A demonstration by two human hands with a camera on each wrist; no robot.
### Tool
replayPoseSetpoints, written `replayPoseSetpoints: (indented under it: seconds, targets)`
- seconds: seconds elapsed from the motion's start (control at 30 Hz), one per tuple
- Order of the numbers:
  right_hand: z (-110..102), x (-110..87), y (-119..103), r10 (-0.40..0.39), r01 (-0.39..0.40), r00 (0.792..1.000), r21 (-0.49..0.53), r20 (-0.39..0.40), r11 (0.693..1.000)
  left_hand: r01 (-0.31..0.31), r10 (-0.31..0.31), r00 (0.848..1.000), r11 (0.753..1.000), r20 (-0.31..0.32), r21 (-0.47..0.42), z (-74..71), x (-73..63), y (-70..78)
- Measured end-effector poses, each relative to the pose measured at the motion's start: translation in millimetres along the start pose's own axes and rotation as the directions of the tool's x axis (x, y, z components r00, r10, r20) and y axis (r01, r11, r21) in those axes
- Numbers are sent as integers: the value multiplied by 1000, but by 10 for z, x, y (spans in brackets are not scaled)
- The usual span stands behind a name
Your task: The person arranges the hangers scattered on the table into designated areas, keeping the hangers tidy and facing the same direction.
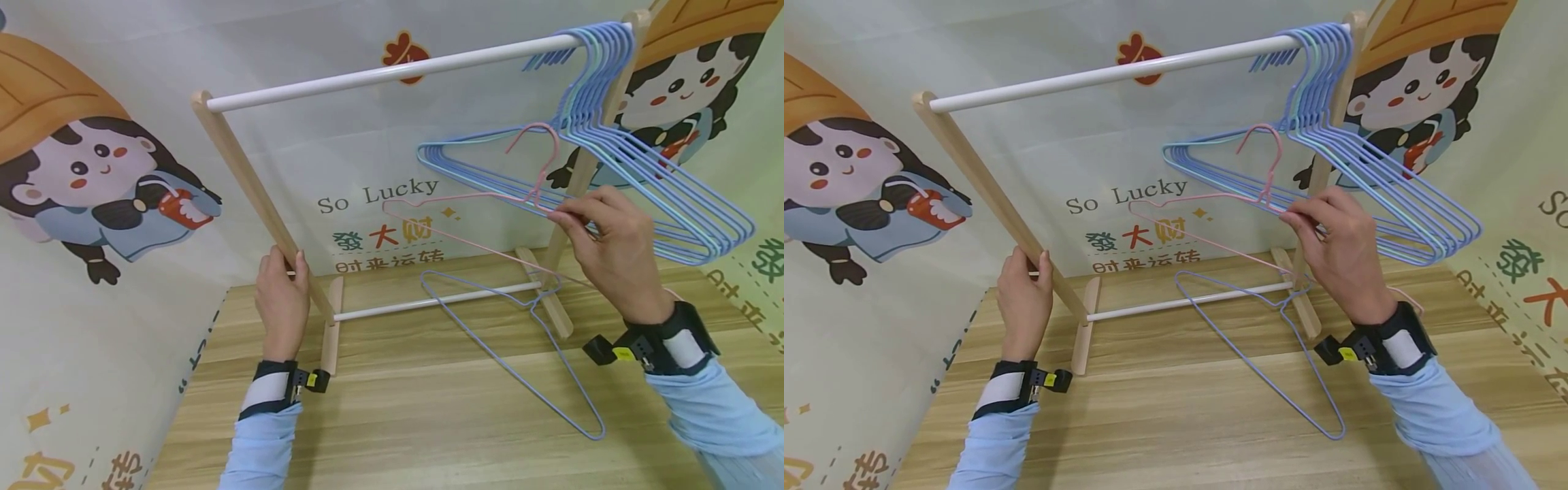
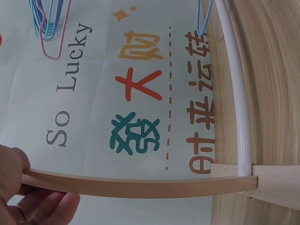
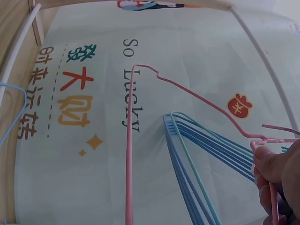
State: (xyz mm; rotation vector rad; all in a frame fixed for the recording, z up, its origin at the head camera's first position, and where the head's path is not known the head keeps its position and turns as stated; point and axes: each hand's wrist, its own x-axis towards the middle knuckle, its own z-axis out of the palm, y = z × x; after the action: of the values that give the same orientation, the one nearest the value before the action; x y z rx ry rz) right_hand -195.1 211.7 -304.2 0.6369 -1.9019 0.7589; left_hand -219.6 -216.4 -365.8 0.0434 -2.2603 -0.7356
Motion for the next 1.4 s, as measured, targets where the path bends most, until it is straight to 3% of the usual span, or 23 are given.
replayPoseSetpoints:
  seconds: [0.33,0.57,1.4]
  targets:
    - [10,45,-7,26,-25,998,26,-49,999,-2,2,1000,1000,-3,5,-12,-6,25]
    - [-30,93,-16,-1,1,1000,-5,-25,1000,-1,1,1000,1000,-1,8,-8,-4,10]
    - [-127,248,-69,55,-55,996,-7,-70,998,-2,2,1000,1000,0,5,7,5,-1]
